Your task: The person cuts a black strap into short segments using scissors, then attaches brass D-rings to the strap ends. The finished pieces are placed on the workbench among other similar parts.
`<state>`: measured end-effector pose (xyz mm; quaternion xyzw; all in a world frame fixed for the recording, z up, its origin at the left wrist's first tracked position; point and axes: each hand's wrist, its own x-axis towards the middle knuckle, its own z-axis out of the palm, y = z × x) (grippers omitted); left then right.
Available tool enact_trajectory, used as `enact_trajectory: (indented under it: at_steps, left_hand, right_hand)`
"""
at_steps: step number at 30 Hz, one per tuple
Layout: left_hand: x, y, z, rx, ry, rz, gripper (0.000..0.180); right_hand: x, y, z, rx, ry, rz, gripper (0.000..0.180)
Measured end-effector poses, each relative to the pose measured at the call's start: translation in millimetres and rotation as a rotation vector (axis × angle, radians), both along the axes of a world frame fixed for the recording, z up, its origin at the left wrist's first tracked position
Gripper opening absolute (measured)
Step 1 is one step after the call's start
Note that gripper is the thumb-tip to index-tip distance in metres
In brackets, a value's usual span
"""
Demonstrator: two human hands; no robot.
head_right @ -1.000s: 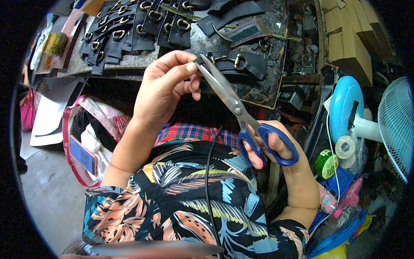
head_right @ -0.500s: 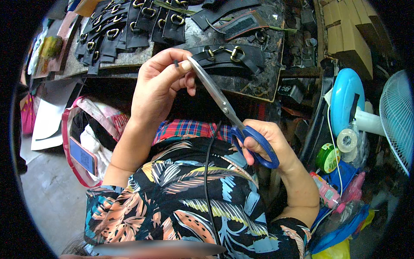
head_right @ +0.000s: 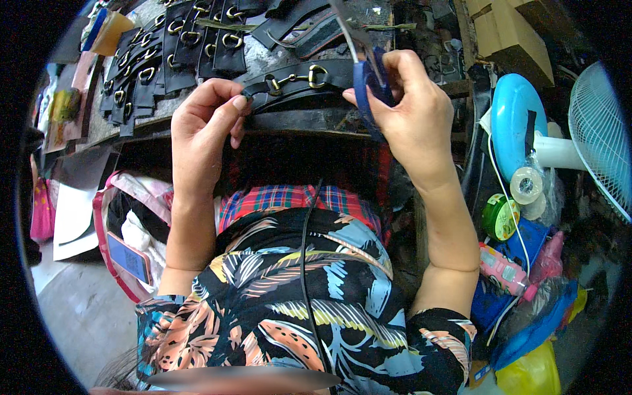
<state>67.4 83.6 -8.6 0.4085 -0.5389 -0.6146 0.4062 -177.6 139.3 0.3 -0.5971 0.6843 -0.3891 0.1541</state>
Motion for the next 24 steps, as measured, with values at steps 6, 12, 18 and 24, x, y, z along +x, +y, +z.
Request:
enact_trajectory:
  at_steps: [6, 12, 18, 24]
  left_hand:
    - [9.1, -3.7, 7.1, -0.38, -0.369, 0.051, 0.008]
    - [12.6, -6.7, 4.2, -0.656, -0.651, 0.077, 0.01]
    - [10.6, -6.2, -3.2, -0.782, -0.767, 0.109, 0.009]
    - [7.5, -5.4, -2.3, -0.89, -0.749, 0.222, 0.013]
  right_hand:
    - [6.5, -8.2, -2.2, 0.049, -0.362, 0.131, 0.035]
    - [-11.6, -10.8, 5.0, 0.099, -0.611, 0.183, 0.032]
    - [-13.7, -18.1, -2.1, 0.156, -0.54, 0.137, 0.036]
    - [-15.3, -17.1, -3.2, 0.126, -0.528, 0.155, 0.036]
